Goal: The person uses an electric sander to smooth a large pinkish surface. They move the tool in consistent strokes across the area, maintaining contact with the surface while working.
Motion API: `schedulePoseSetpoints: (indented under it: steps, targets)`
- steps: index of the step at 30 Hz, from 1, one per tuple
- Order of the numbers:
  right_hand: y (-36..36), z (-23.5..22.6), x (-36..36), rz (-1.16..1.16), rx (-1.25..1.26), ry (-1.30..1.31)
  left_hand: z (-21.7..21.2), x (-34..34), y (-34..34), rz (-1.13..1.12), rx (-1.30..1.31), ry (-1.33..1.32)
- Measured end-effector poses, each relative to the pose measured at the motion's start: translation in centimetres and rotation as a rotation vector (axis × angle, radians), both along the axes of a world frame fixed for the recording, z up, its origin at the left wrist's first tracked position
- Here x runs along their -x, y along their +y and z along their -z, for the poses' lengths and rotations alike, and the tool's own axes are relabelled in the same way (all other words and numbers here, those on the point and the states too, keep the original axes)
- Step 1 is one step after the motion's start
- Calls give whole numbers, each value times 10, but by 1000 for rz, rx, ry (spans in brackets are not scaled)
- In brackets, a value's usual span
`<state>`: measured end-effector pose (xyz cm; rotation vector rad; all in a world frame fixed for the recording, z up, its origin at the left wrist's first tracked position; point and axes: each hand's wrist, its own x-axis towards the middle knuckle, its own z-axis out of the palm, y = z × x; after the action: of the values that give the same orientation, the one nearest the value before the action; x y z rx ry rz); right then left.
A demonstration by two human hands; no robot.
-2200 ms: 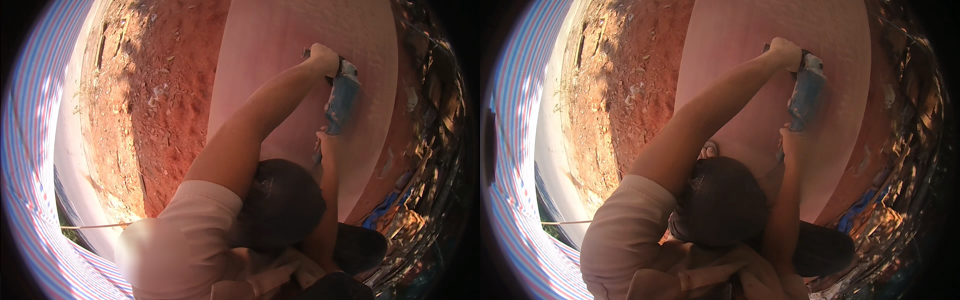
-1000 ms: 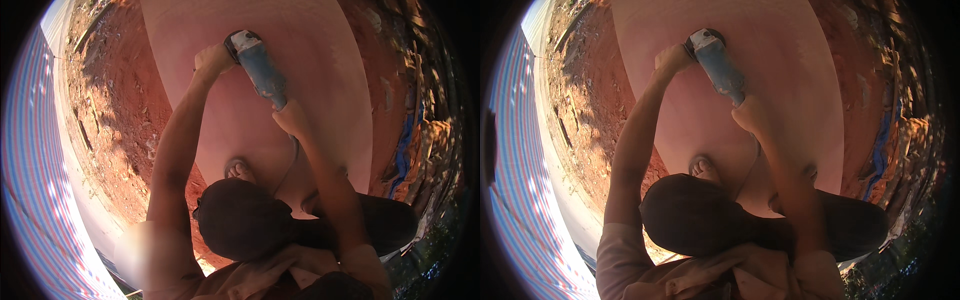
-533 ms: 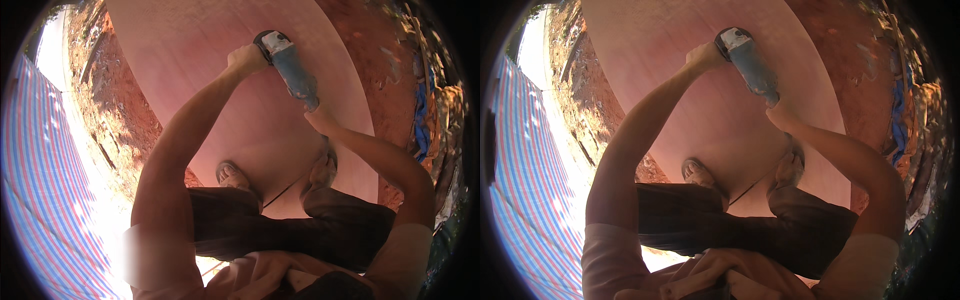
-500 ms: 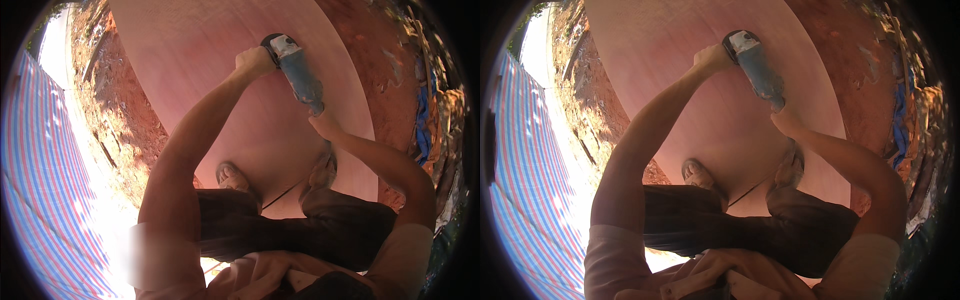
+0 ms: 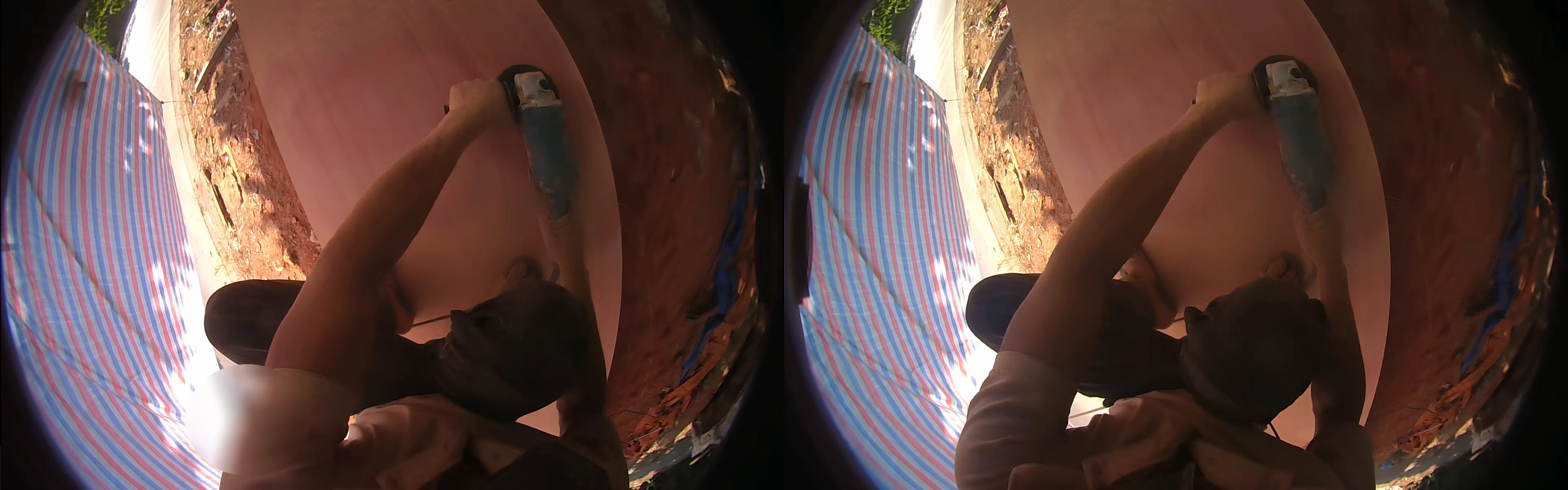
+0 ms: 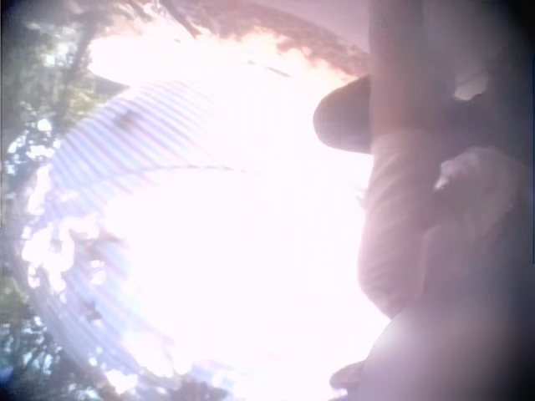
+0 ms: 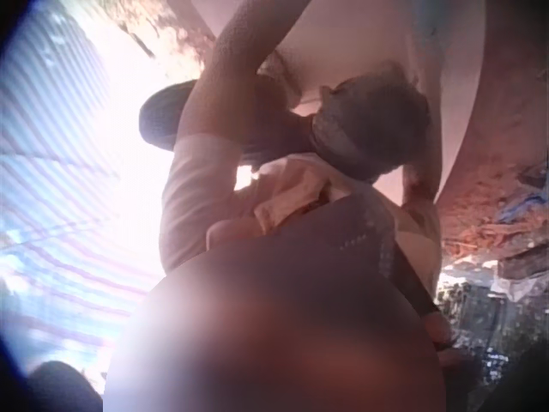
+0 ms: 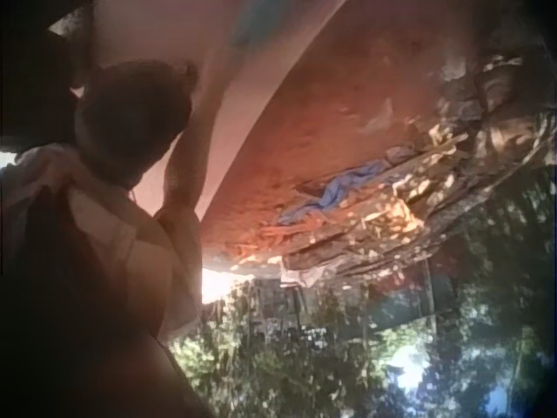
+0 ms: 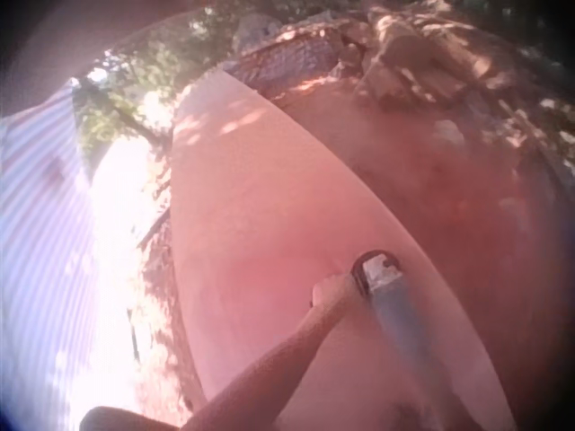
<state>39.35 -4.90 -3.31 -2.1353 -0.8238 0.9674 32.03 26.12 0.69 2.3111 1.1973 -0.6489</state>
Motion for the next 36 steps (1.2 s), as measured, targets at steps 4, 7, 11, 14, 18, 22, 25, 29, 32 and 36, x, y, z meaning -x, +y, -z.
schedulePoseSetpoints:
  steps: [4,7,11,14,18,22,25,29,32,36]
  targets:
    - [51,6,4,-52,94,36,-7,16,29,-108,-65,44]
    - [71,-5,10,-105,64,40,-10,35,46,-182,24,96]
    - [55,-22,22,12,-94,16,-3,41,38,-120,-20,62]
    - [15,-34,9,74,298,2,3,16,-4,-25,-60,-50]
    - [-51,-38,-17,141,228,9,3,-25,-60,52,90,-59]
    - [-77,-23,-18,101,179,-28,-5,-2,-77,-6,133,-94]
    - [-64,-19,1,-31,292,-64,-12,54,-74,-159,157,-63]
    - [-18,-31,25,-258,225,-77,-19,128,-68,-435,100,38]
    - [14,-41,33,-282,270,68,-19,154,-53,-551,95,94]
    - [22,-48,29,-265,215,2,-18,140,-43,-497,67,101]
